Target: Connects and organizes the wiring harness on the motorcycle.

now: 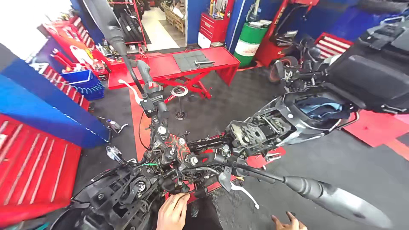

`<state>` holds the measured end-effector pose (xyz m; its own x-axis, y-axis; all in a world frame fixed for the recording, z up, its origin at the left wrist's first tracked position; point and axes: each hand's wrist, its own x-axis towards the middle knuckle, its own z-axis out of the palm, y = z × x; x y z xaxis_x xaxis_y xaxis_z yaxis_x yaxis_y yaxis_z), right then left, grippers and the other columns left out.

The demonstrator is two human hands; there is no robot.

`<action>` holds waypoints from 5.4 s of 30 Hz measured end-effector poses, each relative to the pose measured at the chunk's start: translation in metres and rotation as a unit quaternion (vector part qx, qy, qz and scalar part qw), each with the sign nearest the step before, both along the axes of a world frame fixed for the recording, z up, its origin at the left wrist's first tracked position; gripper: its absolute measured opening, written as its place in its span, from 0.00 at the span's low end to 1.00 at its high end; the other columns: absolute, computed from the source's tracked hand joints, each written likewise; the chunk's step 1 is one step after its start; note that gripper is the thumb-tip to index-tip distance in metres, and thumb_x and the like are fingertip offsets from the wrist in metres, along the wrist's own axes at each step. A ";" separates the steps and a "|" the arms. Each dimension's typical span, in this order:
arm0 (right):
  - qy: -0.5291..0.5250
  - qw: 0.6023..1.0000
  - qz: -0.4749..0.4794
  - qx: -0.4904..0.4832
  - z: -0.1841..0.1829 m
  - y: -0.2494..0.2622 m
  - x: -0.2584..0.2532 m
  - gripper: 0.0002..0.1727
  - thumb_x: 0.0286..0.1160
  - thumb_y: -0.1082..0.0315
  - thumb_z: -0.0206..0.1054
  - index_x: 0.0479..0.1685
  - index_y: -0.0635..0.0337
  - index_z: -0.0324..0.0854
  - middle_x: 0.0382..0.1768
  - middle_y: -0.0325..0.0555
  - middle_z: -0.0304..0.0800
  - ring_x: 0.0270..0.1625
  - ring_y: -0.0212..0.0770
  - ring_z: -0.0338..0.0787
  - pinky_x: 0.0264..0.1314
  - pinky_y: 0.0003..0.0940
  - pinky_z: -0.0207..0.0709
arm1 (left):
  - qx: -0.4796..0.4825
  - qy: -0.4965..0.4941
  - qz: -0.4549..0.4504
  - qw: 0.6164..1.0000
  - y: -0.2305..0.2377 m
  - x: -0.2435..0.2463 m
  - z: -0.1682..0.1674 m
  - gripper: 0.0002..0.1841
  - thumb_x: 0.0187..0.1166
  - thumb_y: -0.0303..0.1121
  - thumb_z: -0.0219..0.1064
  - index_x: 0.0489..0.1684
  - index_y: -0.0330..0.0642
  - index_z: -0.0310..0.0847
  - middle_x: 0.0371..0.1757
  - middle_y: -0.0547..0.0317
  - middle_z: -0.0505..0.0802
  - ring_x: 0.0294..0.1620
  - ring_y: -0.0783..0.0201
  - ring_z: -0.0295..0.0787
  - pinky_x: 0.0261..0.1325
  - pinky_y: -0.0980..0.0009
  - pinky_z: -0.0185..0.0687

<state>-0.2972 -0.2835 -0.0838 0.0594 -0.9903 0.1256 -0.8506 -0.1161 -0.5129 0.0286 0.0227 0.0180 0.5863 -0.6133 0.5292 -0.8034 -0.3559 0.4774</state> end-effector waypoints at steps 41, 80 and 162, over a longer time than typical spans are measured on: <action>-0.127 0.857 0.407 0.291 0.083 0.104 0.084 0.28 0.79 0.60 0.73 0.77 0.60 0.78 0.53 0.46 0.94 0.52 0.35 0.94 0.60 0.37 0.89 | -0.045 0.261 0.041 0.963 0.044 -0.028 0.005 0.17 0.81 0.28 0.68 0.61 0.25 0.77 0.52 0.45 0.93 0.44 0.65 0.92 0.47 0.69 0.92; -0.320 0.668 0.523 0.422 0.083 0.136 0.186 0.20 0.74 0.69 0.74 0.64 0.67 0.82 0.58 0.48 0.92 0.61 0.40 0.92 0.68 0.41 0.87 | -0.075 0.484 -0.031 0.871 0.021 -0.040 0.003 0.04 0.76 0.27 0.72 0.41 0.37 0.90 0.48 0.56 0.93 0.43 0.67 0.91 0.46 0.70 0.91; -0.448 0.696 0.235 0.509 0.064 0.184 0.239 0.48 0.48 0.86 0.81 0.79 0.58 0.67 0.59 0.55 0.78 0.36 0.44 0.93 0.38 0.40 0.96 | 0.280 0.262 0.118 0.916 -0.002 -0.001 0.019 0.13 0.71 0.39 0.77 0.46 0.44 0.85 0.36 0.60 0.94 0.37 0.68 0.93 0.42 0.64 0.89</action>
